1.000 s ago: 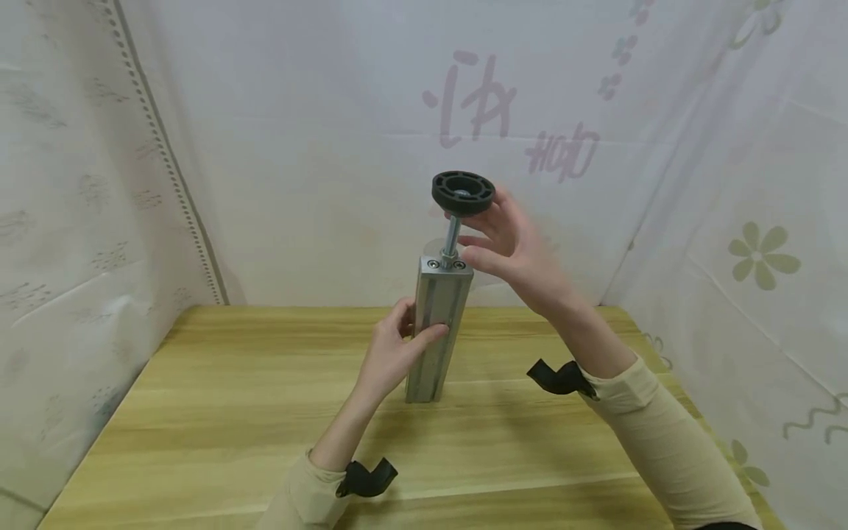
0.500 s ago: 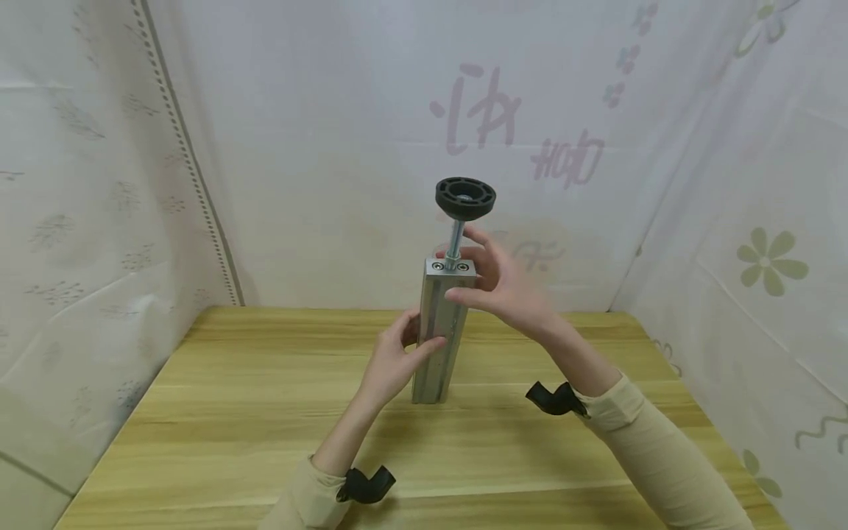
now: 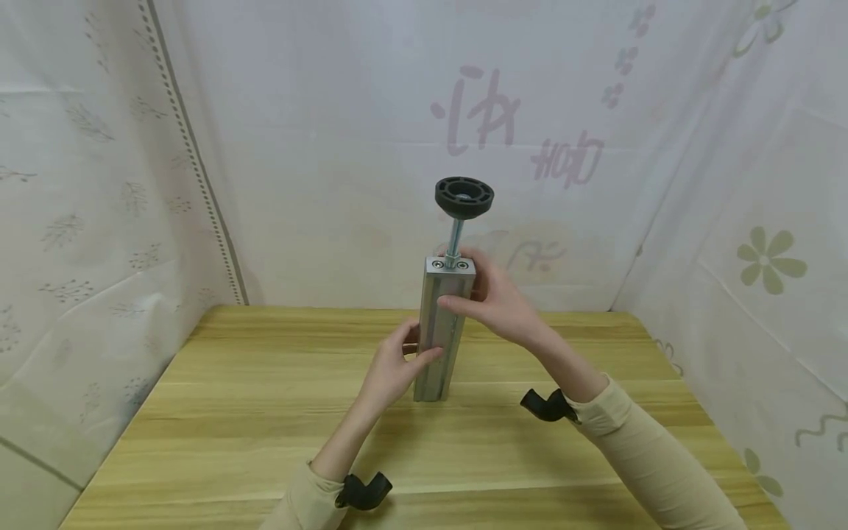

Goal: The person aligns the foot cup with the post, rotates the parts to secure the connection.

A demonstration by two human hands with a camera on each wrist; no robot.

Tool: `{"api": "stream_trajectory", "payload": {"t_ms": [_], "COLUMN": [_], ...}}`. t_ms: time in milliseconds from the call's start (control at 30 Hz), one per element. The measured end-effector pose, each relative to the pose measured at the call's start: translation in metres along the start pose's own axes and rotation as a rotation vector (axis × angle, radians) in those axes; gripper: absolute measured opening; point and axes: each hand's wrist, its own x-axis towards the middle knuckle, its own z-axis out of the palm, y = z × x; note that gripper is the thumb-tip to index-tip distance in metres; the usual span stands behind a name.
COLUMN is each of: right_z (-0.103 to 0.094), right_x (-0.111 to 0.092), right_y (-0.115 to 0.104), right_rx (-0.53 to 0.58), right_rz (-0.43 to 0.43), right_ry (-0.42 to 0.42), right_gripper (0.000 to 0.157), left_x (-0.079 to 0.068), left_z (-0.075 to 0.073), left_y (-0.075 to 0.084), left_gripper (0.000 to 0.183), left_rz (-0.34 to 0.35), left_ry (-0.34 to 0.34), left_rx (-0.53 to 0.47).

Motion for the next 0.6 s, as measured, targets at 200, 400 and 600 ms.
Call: {"api": "stream_trajectory", "payload": {"t_ms": [200, 400, 600], "right_z": [0.0, -0.002, -0.003], "right_x": [-0.002, -0.003, -0.006], "right_y": [-0.002, -0.003, -0.009], "right_rx": [-0.027, -0.022, -0.013], "right_rz": [0.016, 0.016, 0.005], "right_ry": [0.014, 0.013, 0.04], "right_gripper": [0.057, 0.05, 0.049], "left_x": [-0.001, -0.004, -0.008], "left_z": [0.002, 0.003, 0.0], "left_y": [0.002, 0.008, 0.014], "left_gripper": [0.04, 0.039, 0.041], "left_rz": [-0.019, -0.044, -0.026], "left_ry": [0.012, 0.025, 0.029], "left_rx": [0.008, -0.013, -0.009]}}
